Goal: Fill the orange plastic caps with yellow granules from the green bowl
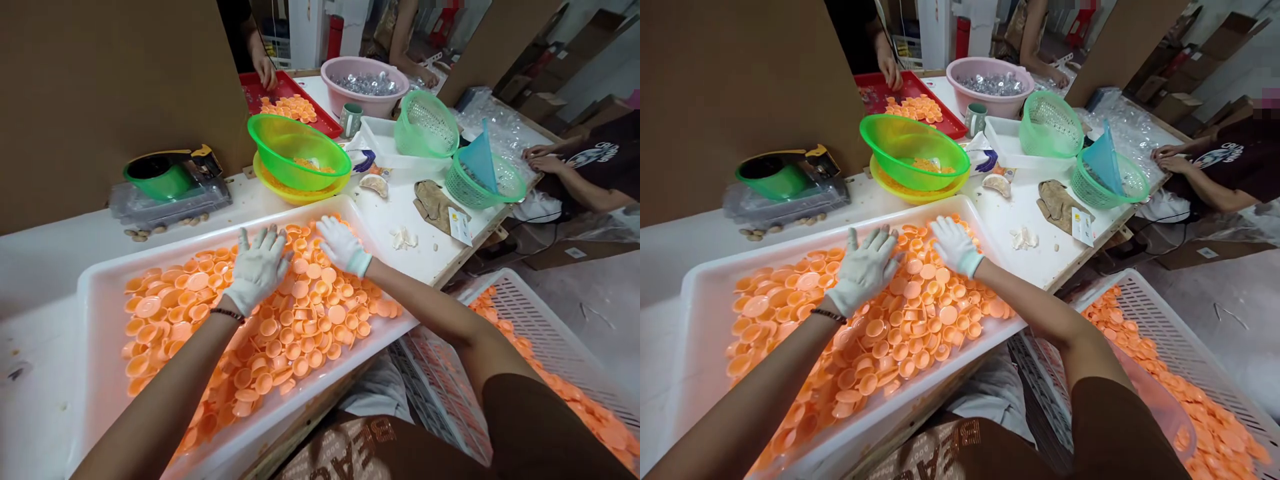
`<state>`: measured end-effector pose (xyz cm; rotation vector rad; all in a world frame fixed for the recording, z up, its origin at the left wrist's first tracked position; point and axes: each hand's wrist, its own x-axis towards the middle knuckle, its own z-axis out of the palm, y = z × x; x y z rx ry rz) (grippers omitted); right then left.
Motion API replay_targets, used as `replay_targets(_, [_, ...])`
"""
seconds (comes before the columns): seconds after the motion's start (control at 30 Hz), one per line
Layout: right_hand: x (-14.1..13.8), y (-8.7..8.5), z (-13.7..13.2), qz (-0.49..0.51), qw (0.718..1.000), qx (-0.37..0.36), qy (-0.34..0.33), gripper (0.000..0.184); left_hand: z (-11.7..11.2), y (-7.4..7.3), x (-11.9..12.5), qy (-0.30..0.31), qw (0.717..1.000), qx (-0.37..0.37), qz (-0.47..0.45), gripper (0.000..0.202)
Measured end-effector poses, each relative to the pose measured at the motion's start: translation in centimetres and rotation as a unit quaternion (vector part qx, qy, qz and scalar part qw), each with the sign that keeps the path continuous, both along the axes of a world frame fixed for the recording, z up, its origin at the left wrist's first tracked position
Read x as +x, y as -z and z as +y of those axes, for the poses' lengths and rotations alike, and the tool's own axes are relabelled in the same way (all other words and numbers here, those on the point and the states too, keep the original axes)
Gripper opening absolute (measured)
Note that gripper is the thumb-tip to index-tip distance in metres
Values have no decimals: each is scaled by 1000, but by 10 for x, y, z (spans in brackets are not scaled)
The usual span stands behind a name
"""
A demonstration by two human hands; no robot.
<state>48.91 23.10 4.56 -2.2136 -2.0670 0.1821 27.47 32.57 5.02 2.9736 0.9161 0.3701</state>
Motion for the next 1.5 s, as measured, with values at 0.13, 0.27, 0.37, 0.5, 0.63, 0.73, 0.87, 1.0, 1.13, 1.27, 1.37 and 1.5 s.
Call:
replay_targets(0.13, [5,6,-3,-60,995,-54,50,78,10,12,28,48,997,-64,-10,62])
replay_targets(0.27, [4,-5,-6,-98,994,-41,-28,53,14,25,39,45,996,-79,-27,56])
replay_targets(0.37, [12,-12,18,-120,992,-4,-29,34,14,27,38,20,995,-91,-46,46])
replay_targets(0.5, [20,-2,56,-155,986,-8,-54,33,19,26,40,-46,991,-105,-62,34])
replay_targets(0.63, [19,12,51,-159,985,-9,-63,31,30,22,49,-105,984,-123,-78,28])
replay_targets(0.73, [19,10,30,-134,986,-19,-97,32,35,19,56,-128,979,-136,-83,25])
replay_targets(0.87, [33,-6,28,-112,993,-21,-40,32,34,18,61,-147,975,-149,-80,26])
replay_targets(1.0, [47,-17,58,-62,995,-53,49,33,33,15,64,-154,972,-162,-71,27])
replay_targets(1.13, [47,-18,77,-5,996,-57,70,31,38,11,68,-168,969,-168,-66,27])
replay_targets(1.27, [49,-19,68,15,994,-56,91,34,40,9,68,-168,971,-158,-69,28])
replay_targets(1.37, [56,-24,53,10,996,-26,83,34,30,12,66,-126,980,-132,-84,38])
replay_targets(1.5, [55,-27,37,-54,994,-90,35,30,13,18,66,16,991,-116,-67,35])
